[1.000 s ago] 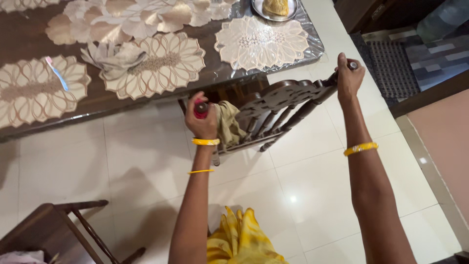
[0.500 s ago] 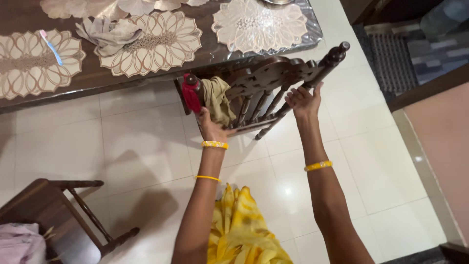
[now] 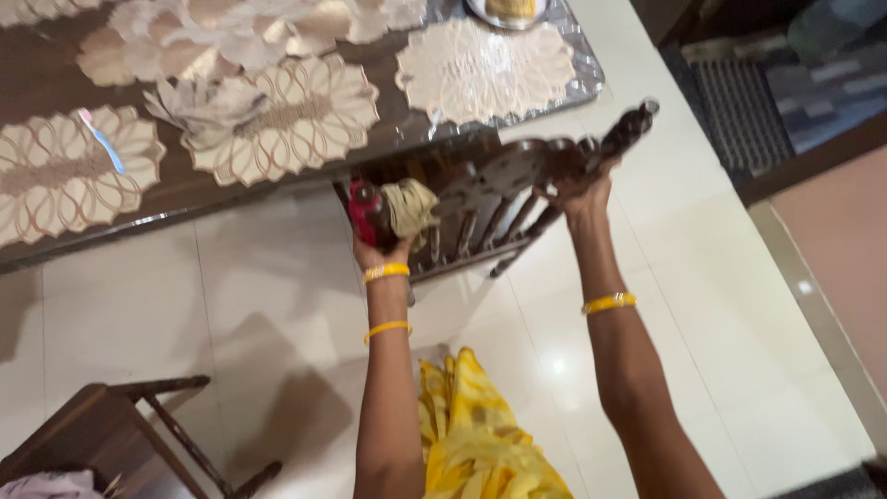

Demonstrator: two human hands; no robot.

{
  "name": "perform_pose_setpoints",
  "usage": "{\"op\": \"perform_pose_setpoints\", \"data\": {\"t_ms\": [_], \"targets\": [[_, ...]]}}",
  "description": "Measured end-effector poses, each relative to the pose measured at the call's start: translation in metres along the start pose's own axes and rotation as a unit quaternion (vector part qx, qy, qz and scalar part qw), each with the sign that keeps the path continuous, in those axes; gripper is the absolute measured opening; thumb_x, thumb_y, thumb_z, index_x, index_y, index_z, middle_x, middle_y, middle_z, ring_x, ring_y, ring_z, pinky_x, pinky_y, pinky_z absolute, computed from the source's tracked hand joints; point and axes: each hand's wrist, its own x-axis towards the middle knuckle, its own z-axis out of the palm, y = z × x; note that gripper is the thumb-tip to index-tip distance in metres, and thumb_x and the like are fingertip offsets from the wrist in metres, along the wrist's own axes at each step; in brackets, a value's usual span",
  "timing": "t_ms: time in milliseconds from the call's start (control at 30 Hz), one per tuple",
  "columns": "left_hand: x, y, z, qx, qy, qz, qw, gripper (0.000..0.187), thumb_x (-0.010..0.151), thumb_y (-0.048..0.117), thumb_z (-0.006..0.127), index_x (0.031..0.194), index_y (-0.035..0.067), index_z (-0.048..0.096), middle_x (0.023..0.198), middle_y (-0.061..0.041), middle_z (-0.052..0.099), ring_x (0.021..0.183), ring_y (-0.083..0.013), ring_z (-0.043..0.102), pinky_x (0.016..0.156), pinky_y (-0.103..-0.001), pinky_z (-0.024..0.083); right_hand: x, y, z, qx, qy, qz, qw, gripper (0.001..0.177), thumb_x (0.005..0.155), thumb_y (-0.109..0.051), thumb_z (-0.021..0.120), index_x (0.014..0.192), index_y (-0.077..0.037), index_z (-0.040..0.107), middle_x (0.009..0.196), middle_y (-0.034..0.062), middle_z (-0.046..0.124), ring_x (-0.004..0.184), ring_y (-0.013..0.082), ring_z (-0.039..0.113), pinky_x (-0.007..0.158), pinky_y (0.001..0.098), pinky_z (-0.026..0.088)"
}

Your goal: The person wipes a glass dining table with a cloth, moving placemats and containers aside to reach the surface. They then reposition two wooden chairs under the table.

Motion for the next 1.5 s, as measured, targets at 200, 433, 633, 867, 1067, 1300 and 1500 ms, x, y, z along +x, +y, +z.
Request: {"op": "perform_pose_setpoints", "data": {"t_ms": [200, 433, 633, 867, 1067, 1300, 1500], "targets": [[0.034, 0.022, -0.014, -0.003, 0.027, 0.035, 0.999, 0.049, 0.091, 0.038, 0.05, 0.132, 0.016, 0.065, 0.14, -0.01, 0.064, 0.134, -0.0379, 0.056, 0.11, -0.068, 0.038, 0.014, 0.029, 0.005, 0.052, -0.04, -0.017, 0.998, 0.113, 0.074, -0.094, 0.022, 0.16, -0.022, 0.027, 0.168, 0.0206, 0.025, 0.156, 0.0476, 0.022, 0.116, 0.0835, 0.02], [0.065, 0.024, 0.016, -0.036, 0.05, 0.038, 0.997, 0.046, 0.089, 0.033, 0.05, 0.127, 0.013, 0.067, 0.139, -0.014, 0.065, 0.134, -0.0413, 0.055, 0.11, -0.07, 0.037, 0.061, 0.022, 0.035, -0.032, -0.047, -0.039, 0.998, 0.122, 0.061, -0.098, 0.02, 0.157, -0.024, 0.025, 0.165, 0.0155, 0.026, 0.152, 0.0422, 0.028, 0.111, 0.081, 0.03], [0.077, 0.019, 0.021, -0.042, 0.062, 0.033, 0.997, 0.044, 0.089, 0.03, 0.051, 0.127, 0.013, 0.068, 0.14, -0.014, 0.064, 0.135, -0.0418, 0.055, 0.112, -0.072, 0.035, 0.09, 0.017, 0.025, -0.06, -0.064, -0.031, 0.996, 0.13, 0.06, -0.102, 0.023, 0.16, -0.018, 0.019, 0.166, 0.0186, 0.028, 0.151, 0.0412, 0.036, 0.107, 0.072, 0.043], [0.103, 0.046, 0.019, -0.023, 0.034, 0.028, 0.999, 0.045, 0.092, 0.034, 0.05, 0.126, 0.01, 0.067, 0.139, -0.017, 0.063, 0.134, -0.0425, 0.055, 0.113, -0.071, 0.036, 0.113, 0.039, 0.019, -0.028, -0.045, -0.035, 0.998, 0.135, 0.058, -0.103, 0.027, 0.16, -0.015, 0.021, 0.163, 0.018, 0.034, 0.148, 0.0398, 0.042, 0.105, 0.0679, 0.05], [0.115, 0.088, 0.018, -0.036, 0.021, 0.043, 0.998, 0.048, 0.095, 0.035, 0.052, 0.132, 0.008, 0.067, 0.144, -0.016, 0.064, 0.137, -0.0412, 0.055, 0.115, -0.069, 0.038, 0.094, 0.087, 0.042, 0.049, 0.089, -0.007, 0.995, 0.136, 0.054, -0.103, 0.025, 0.162, -0.022, 0.01, 0.169, 0.0113, 0.015, 0.154, 0.0386, 0.018, 0.108, 0.0849, 0.028], [0.113, 0.056, 0.005, 0.013, 0.029, 0.043, 0.999, 0.05, 0.092, 0.041, 0.049, 0.13, 0.014, 0.065, 0.139, -0.013, 0.064, 0.13, -0.0401, 0.057, 0.11, -0.067, 0.038, 0.102, 0.059, 0.04, 0.02, 0.007, -0.024, 0.999, 0.133, 0.059, -0.103, 0.021, 0.164, -0.022, 0.003, 0.172, 0.0137, 0.007, 0.158, 0.0423, 0.012, 0.111, 0.0851, 0.018], [0.116, 0.028, 0.02, -0.037, 0.084, -0.004, 0.996, 0.049, 0.096, 0.041, 0.054, 0.137, 0.016, 0.063, 0.143, -0.011, 0.063, 0.135, -0.0368, 0.056, 0.114, -0.065, 0.039, 0.12, 0.034, 0.034, -0.028, -0.049, -0.03, 0.998, 0.131, 0.064, -0.102, 0.02, 0.164, -0.02, -0.001, 0.172, 0.0188, 0.001, 0.158, 0.0445, 0.01, 0.114, 0.0847, 0.02]]}}
